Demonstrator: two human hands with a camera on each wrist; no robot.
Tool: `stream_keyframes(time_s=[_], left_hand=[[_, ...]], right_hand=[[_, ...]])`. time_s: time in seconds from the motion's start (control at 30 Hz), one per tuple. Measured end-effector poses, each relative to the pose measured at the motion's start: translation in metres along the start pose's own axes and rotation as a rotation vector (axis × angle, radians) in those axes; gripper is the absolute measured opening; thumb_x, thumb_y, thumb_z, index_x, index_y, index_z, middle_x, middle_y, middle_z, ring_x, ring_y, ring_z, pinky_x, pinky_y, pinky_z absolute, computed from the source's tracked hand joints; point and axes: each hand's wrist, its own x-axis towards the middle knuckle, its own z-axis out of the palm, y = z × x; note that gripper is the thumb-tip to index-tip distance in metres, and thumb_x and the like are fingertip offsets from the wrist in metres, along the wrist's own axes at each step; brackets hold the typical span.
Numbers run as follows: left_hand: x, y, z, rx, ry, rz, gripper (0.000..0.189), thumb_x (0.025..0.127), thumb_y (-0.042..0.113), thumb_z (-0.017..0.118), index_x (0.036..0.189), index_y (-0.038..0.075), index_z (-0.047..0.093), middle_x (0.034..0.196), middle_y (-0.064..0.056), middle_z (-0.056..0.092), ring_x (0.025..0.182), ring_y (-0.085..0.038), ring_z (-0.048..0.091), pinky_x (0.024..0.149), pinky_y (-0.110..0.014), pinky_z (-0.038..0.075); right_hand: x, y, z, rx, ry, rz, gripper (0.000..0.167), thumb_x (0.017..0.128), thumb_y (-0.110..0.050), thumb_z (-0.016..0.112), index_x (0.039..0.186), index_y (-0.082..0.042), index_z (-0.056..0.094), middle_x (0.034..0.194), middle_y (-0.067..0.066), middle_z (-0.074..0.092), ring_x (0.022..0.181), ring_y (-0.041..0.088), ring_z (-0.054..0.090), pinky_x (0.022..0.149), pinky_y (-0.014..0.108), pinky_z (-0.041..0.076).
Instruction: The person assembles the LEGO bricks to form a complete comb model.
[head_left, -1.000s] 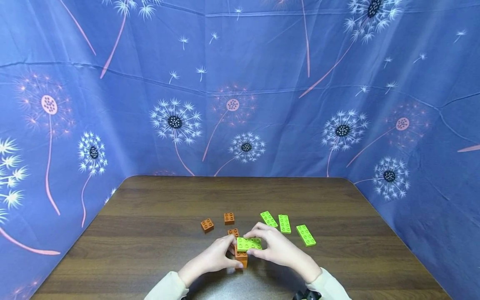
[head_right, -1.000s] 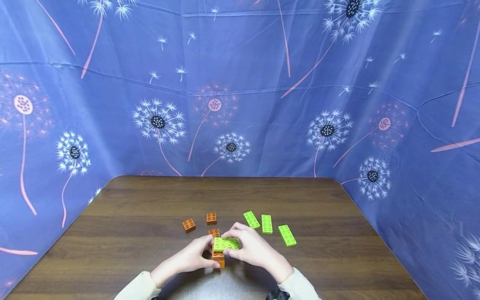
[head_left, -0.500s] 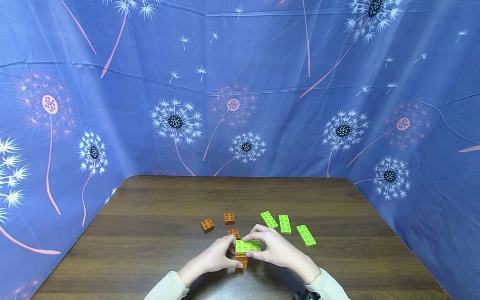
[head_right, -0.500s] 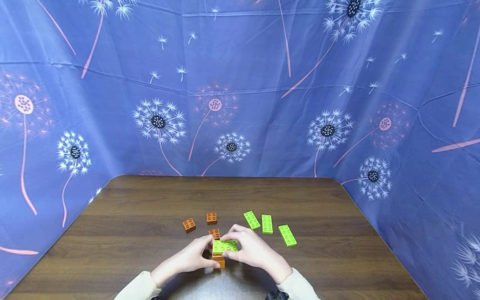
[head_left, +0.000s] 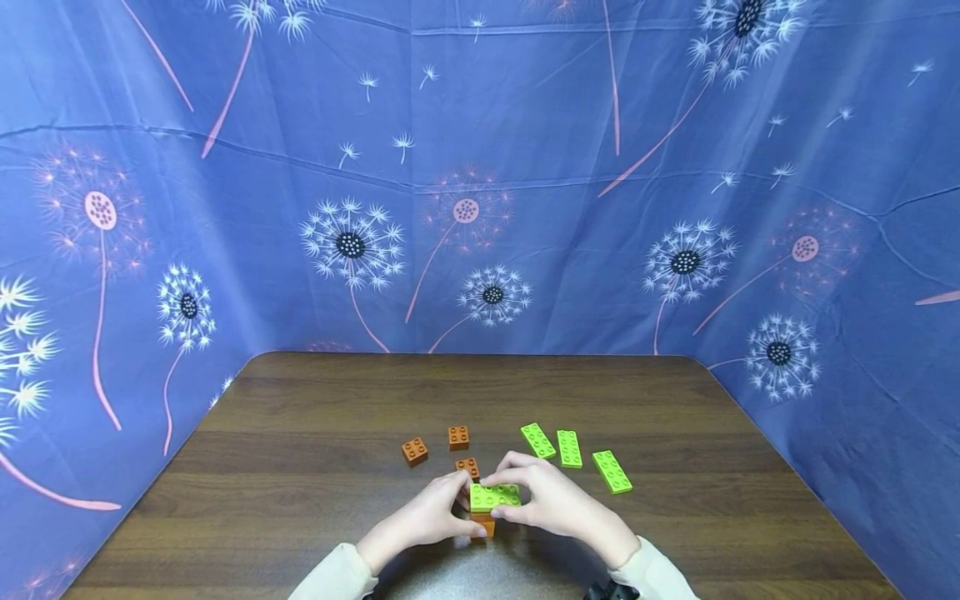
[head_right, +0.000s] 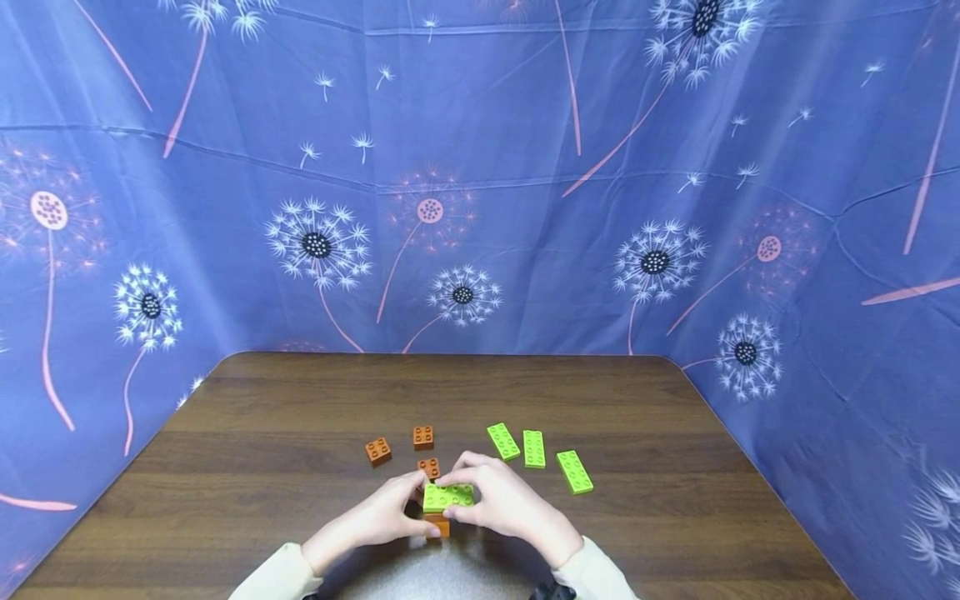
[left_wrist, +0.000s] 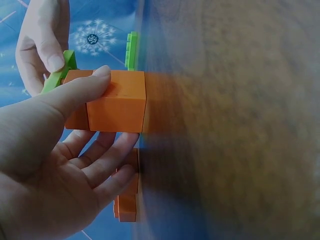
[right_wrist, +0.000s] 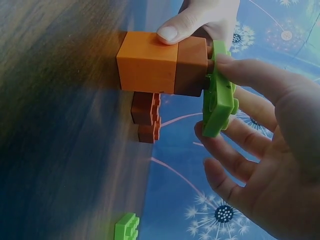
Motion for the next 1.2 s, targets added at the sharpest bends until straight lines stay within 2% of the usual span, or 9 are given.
stream_keyframes(time_s=[0.23, 0.37, 0.43, 0.53, 0.67, 0.8, 1.0, 1.2], left_hand=[[0.000, 0.000, 0.000, 0.004, 0.002, 0.011, 0.039, 0.070, 0.021, 0.083, 0.086, 0.011, 0.049, 0.089, 0.001, 0.061, 0.080, -0.007, 0.060, 0.071, -0.018, 0.052], [-0.002, 0.002, -0.004, -0.036, -0.021, 0.026, 0.040, 0.071, 0.024, 0.082, 0.095, 0.009, 0.054, 0.093, -0.002, 0.063, 0.084, -0.008, 0.062, 0.076, -0.020, 0.053], [-0.003, 0.002, -0.007, -0.073, -0.026, 0.028, 0.040, 0.075, 0.025, 0.079, 0.102, 0.007, 0.056, 0.096, -0.005, 0.065, 0.086, -0.009, 0.063, 0.078, -0.022, 0.054], [-0.005, 0.003, -0.012, -0.122, -0.026, 0.018, 0.034, 0.086, 0.028, 0.068, 0.109, 0.004, 0.058, 0.099, -0.007, 0.068, 0.088, -0.009, 0.065, 0.080, -0.023, 0.054], [-0.005, 0.005, -0.017, -0.150, -0.038, -0.001, 0.025, 0.096, 0.029, 0.053, 0.105, 0.006, 0.061, 0.099, -0.004, 0.069, 0.089, -0.007, 0.064, 0.079, -0.020, 0.052], [-0.005, 0.007, -0.018, -0.178, -0.053, -0.038, 0.022, 0.097, 0.027, 0.052, 0.104, 0.008, 0.060, 0.099, -0.003, 0.069, 0.090, -0.006, 0.063, 0.079, -0.020, 0.050], [-0.005, 0.007, -0.018, -0.195, -0.056, -0.061, 0.022, 0.096, 0.026, 0.054, 0.107, 0.007, 0.057, 0.103, -0.007, 0.068, 0.094, -0.017, 0.065, 0.079, -0.022, 0.051], [-0.007, 0.007, -0.019, -0.199, -0.061, -0.073, 0.018, 0.096, 0.026, 0.054, 0.101, 0.010, 0.057, 0.105, -0.006, 0.067, 0.094, -0.013, 0.063, 0.078, -0.020, 0.049]], right_hand=[[0.000, 0.001, 0.000, -0.013, -0.005, -0.027, 0.031, 0.083, -0.021, 0.071, 0.113, -0.015, 0.068, 0.095, -0.005, 0.056, 0.062, 0.011, 0.048, 0.057, 0.009, 0.040], [0.001, 0.002, 0.001, -0.031, -0.004, -0.034, 0.031, 0.082, -0.021, 0.073, 0.112, -0.016, 0.068, 0.095, -0.005, 0.056, 0.065, 0.009, 0.048, 0.058, 0.011, 0.041], [0.001, 0.002, 0.001, -0.039, 0.003, -0.037, 0.031, 0.081, -0.021, 0.073, 0.111, -0.017, 0.068, 0.095, -0.006, 0.056, 0.070, 0.007, 0.049, 0.061, 0.014, 0.043], [0.002, 0.002, 0.002, -0.046, 0.008, -0.033, 0.032, 0.080, -0.021, 0.074, 0.111, -0.017, 0.068, 0.095, -0.006, 0.056, 0.075, 0.005, 0.048, 0.063, 0.016, 0.044], [0.002, 0.001, 0.002, -0.031, 0.004, -0.011, 0.033, 0.079, -0.021, 0.075, 0.111, -0.017, 0.068, 0.094, -0.006, 0.055, 0.075, 0.004, 0.047, 0.062, 0.015, 0.043], [0.002, 0.002, 0.002, -0.007, -0.006, 0.007, 0.032, 0.080, -0.021, 0.074, 0.111, -0.017, 0.068, 0.093, -0.007, 0.054, 0.079, 0.003, 0.047, 0.065, 0.018, 0.045], [0.002, 0.004, 0.002, 0.031, -0.013, 0.012, 0.031, 0.081, -0.024, 0.074, 0.111, -0.017, 0.068, 0.094, -0.007, 0.054, 0.081, 0.004, 0.047, 0.065, 0.018, 0.045], [0.003, 0.006, 0.006, 0.043, 0.008, -0.024, 0.031, 0.080, -0.022, 0.074, 0.110, -0.015, 0.069, 0.094, -0.006, 0.055, 0.083, 0.004, 0.049, 0.070, 0.021, 0.047]])
